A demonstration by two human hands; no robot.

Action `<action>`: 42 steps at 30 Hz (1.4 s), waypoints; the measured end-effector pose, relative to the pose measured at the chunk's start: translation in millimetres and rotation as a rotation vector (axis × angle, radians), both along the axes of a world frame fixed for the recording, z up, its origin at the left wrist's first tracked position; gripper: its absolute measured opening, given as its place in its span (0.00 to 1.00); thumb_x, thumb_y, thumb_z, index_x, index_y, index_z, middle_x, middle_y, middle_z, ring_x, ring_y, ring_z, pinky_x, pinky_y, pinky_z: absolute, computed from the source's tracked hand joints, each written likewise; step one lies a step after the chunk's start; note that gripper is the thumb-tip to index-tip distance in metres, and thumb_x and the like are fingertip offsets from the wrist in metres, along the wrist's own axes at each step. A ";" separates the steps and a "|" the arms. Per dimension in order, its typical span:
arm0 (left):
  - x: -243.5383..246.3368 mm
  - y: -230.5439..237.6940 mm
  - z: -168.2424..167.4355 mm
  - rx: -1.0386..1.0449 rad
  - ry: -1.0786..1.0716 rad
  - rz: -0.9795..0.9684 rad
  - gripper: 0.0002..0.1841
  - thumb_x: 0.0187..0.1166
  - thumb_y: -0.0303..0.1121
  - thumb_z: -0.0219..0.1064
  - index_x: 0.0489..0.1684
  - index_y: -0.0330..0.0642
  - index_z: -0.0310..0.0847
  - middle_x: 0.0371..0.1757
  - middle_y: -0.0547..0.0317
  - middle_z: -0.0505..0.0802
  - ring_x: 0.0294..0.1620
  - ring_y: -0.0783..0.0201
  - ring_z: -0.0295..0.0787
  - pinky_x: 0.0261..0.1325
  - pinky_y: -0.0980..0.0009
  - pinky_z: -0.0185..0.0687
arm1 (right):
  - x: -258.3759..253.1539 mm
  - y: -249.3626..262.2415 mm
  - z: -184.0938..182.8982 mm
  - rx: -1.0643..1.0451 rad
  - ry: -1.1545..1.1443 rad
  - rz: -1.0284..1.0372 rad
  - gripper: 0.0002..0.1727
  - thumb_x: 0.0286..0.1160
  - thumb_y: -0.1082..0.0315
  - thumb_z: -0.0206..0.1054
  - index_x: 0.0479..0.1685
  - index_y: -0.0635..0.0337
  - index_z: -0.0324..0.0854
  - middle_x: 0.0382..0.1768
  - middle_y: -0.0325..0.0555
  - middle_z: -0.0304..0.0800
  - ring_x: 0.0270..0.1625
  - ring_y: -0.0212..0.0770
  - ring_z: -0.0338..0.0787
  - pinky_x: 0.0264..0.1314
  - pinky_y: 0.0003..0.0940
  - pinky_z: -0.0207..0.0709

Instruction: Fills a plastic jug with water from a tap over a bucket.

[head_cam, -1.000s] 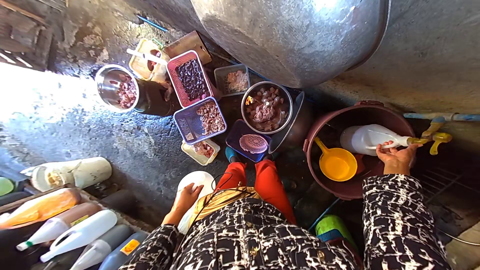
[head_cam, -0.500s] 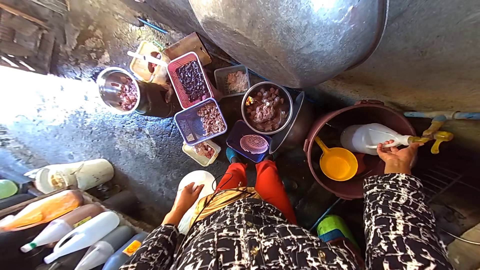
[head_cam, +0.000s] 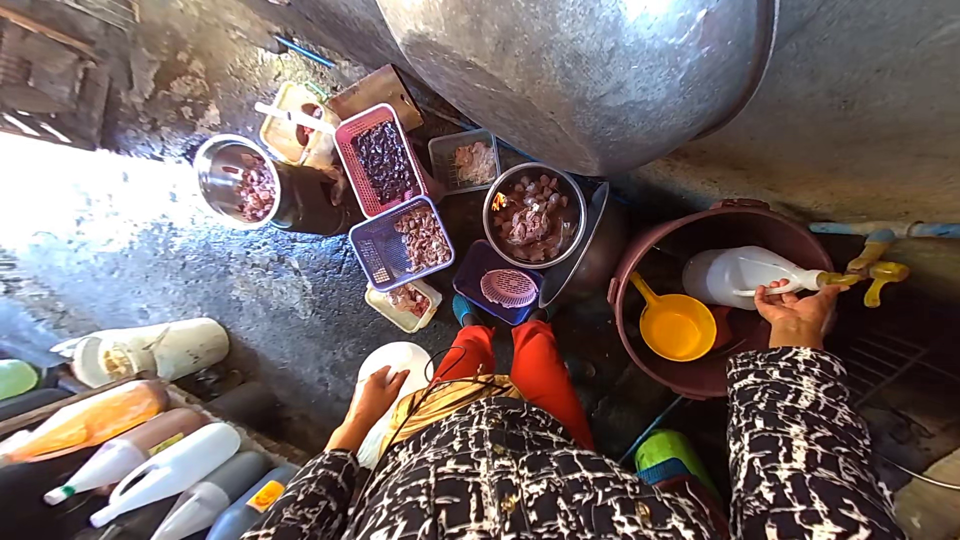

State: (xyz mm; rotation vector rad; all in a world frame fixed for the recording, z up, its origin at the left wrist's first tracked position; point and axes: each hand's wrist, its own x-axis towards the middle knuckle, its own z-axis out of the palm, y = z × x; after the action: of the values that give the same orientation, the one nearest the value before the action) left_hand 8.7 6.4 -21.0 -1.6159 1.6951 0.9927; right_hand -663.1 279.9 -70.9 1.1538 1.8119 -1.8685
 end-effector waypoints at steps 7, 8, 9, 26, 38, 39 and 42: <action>-0.4 -1.0 1.1 0.003 -0.013 -0.005 0.24 0.89 0.44 0.60 0.45 0.22 0.83 0.39 0.28 0.90 0.46 0.34 0.89 0.56 0.34 0.77 | 1.2 -3.4 2.7 0.008 0.006 -0.002 0.38 0.88 0.31 0.37 0.83 0.50 0.57 0.62 0.47 0.76 0.57 0.37 0.84 0.57 0.35 0.79; -0.8 -0.8 1.4 -0.001 -0.009 -0.001 0.24 0.90 0.43 0.60 0.45 0.22 0.83 0.39 0.29 0.89 0.45 0.34 0.89 0.55 0.34 0.77 | 1.5 -4.5 3.5 0.013 0.006 -0.004 0.38 0.88 0.31 0.37 0.82 0.50 0.58 0.61 0.47 0.76 0.57 0.37 0.84 0.57 0.35 0.79; -1.2 -0.8 1.6 -0.003 -0.007 0.001 0.24 0.89 0.43 0.60 0.44 0.22 0.83 0.38 0.29 0.89 0.44 0.34 0.89 0.54 0.34 0.77 | 2.1 -5.2 4.4 0.014 0.006 -0.002 0.38 0.88 0.31 0.37 0.83 0.50 0.58 0.62 0.47 0.76 0.58 0.37 0.83 0.58 0.35 0.79; 1.9 -3.5 -1.3 0.001 0.018 -0.014 0.24 0.89 0.43 0.60 0.46 0.21 0.83 0.38 0.28 0.89 0.45 0.33 0.89 0.55 0.33 0.76 | 3.8 -8.5 8.1 0.001 0.005 -0.004 0.38 0.89 0.31 0.36 0.84 0.49 0.55 0.61 0.47 0.75 0.58 0.37 0.83 0.57 0.33 0.79; 0.1 -6.9 -2.6 0.006 0.000 -0.019 0.25 0.90 0.44 0.59 0.45 0.22 0.83 0.38 0.29 0.89 0.44 0.35 0.89 0.54 0.34 0.77 | 2.8 -7.1 8.0 -0.001 0.000 -0.019 0.38 0.88 0.32 0.38 0.84 0.50 0.57 0.63 0.47 0.76 0.59 0.38 0.84 0.58 0.34 0.80; 0.8 -7.0 -3.4 0.004 0.004 -0.018 0.25 0.90 0.44 0.59 0.45 0.21 0.83 0.38 0.29 0.89 0.44 0.35 0.89 0.54 0.34 0.77 | 2.9 -7.6 8.6 0.000 -0.002 -0.022 0.38 0.88 0.32 0.38 0.84 0.50 0.57 0.63 0.47 0.76 0.59 0.38 0.84 0.58 0.34 0.79; 0.8 -6.4 -4.0 -0.002 0.004 -0.026 0.25 0.89 0.44 0.59 0.44 0.22 0.83 0.37 0.30 0.89 0.44 0.35 0.89 0.54 0.34 0.76 | 2.8 -9.2 10.5 0.003 -0.008 -0.036 0.37 0.88 0.31 0.39 0.82 0.48 0.58 0.61 0.46 0.76 0.56 0.36 0.84 0.56 0.33 0.79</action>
State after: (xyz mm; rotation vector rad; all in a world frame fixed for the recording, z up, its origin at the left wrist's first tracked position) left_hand 9.5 0.0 -25.1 -1.5899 1.7167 0.9820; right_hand -660.3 270.7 -60.4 1.2013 1.8024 -1.8785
